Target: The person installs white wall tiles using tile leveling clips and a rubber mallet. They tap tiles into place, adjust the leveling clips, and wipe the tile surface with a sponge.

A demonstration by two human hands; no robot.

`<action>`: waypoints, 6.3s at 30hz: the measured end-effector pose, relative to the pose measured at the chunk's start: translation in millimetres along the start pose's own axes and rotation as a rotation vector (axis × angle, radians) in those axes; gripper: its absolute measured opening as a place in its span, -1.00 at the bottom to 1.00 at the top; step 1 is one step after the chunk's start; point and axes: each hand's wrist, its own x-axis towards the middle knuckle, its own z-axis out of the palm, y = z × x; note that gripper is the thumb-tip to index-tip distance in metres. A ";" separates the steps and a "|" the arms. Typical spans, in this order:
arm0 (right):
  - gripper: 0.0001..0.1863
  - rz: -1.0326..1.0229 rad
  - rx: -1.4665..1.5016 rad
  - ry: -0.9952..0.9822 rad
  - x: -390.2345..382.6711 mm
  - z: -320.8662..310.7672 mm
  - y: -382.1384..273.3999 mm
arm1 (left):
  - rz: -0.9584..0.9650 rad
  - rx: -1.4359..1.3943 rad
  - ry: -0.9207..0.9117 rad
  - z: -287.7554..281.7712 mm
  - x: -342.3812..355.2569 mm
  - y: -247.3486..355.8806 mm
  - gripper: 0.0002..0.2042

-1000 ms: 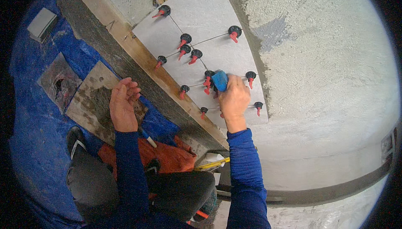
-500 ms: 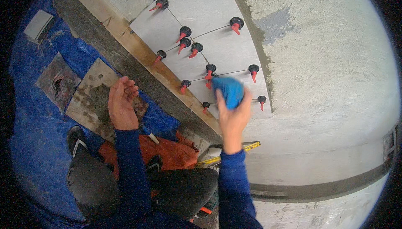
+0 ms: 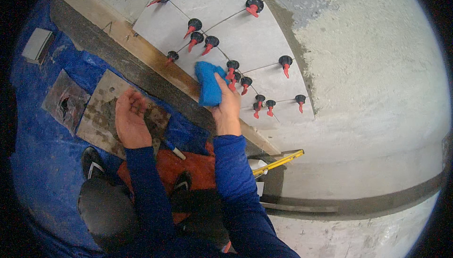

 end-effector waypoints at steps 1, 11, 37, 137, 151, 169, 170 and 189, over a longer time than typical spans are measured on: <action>-0.54 -0.045 0.004 0.022 3.5 -7.3 3.2 | 0.008 0.000 -0.024 0.1 -0.3 -1.3 -0.61; -0.61 -0.339 -0.036 0.431 -46.1 -47.4 23.0 | -0.002 -0.055 -0.031 2.3 -1.8 4.5 -0.66; -0.65 -1.476 -1.988 -0.208 -11.7 64.8 -115.2 | -0.001 -0.103 0.031 3.1 -0.6 17.1 -0.70; -0.39 -0.470 -1.145 -0.724 -129.3 -148.9 33.2 | 1.004 1.954 -0.367 216.0 50.0 73.4 -0.65; -0.82 -0.184 -1.170 -0.122 -86.9 -204.2 157.4 | -0.186 0.325 -0.195 113.0 -7.3 149.1 -0.57; -0.82 -0.296 -1.626 0.036 -114.4 -192.2 411.5 | -0.166 0.328 -0.228 101.6 -33.3 157.2 -0.57; -0.82 -0.307 -1.609 0.022 -115.1 -193.2 414.0 | -0.161 0.325 -0.270 101.1 -32.7 157.7 -0.57; -0.86 -0.470 -0.806 0.017 -149.5 -93.4 242.3 | -0.242 0.026 -0.325 108.7 -38.2 171.8 -0.58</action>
